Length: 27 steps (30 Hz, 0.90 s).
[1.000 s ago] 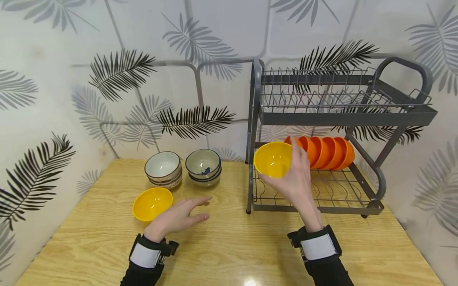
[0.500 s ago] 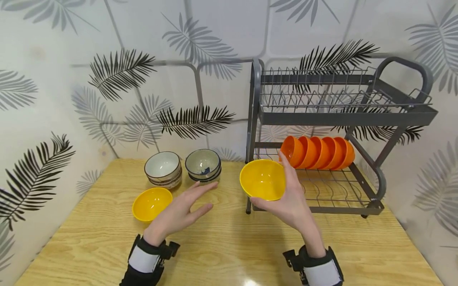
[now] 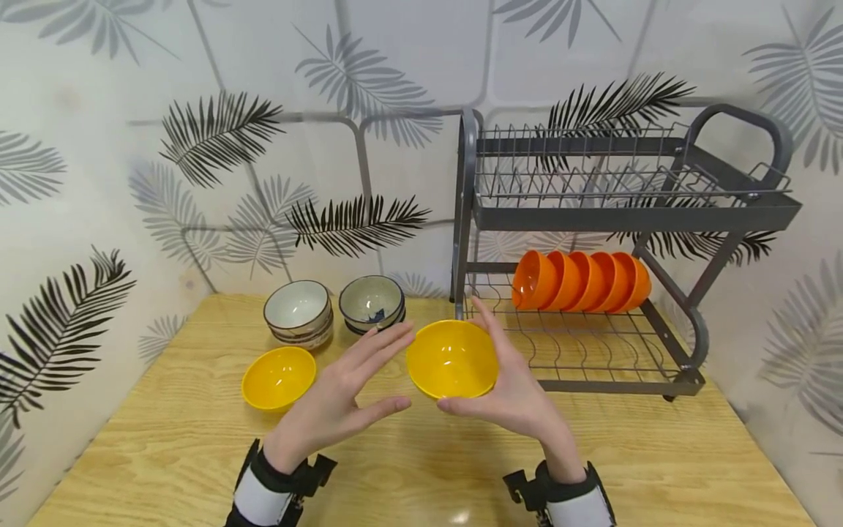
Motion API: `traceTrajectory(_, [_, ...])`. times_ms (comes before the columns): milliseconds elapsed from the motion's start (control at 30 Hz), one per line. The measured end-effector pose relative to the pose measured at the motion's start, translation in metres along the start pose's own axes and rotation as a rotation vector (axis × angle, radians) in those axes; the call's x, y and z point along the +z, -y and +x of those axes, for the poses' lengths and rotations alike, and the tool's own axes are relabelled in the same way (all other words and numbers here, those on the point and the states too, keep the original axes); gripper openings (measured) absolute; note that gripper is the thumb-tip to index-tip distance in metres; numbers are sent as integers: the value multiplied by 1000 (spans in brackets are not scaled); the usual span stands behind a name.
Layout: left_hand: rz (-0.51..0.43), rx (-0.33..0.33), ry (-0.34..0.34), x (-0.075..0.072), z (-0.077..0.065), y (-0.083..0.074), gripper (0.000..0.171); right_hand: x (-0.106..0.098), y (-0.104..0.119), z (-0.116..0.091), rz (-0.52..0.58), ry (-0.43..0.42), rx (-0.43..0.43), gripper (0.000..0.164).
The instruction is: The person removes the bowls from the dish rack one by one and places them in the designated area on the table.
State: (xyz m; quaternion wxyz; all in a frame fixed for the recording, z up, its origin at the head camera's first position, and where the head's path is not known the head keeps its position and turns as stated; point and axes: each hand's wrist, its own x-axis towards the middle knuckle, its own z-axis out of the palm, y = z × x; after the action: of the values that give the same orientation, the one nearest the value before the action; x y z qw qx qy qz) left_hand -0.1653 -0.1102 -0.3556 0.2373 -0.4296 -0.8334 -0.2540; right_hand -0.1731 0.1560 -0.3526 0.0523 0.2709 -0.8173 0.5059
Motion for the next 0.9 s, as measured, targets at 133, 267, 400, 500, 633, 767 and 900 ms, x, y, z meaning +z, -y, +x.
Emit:
traceTrajectory(133, [26,90,-43,1,3,-4,69,4,0,0,74,45,-1,120])
traceTrajectory(267, [23,141,-66,2,5,-7,63,6,-1,1,116,78,-9,119])
traceTrajectory(400, [44,193,-70,3,6,-11,55,7,0,0,117,100,-16,118])
traceTrajectory(500, [53,220,-68,4,6,-14,50,9,2,0,111,111,-19,118])
traceTrajectory(633, [60,225,-54,5,6,-17,47,9,2,0,126,125,-23,118])
traceTrajectory(767, [43,233,-20,6,6,-19,41,9,2,-1,147,133,-25,117])
traceTrajectory(900, [-16,225,17,6,7,-20,33,8,2,-1,155,136,-21,117])
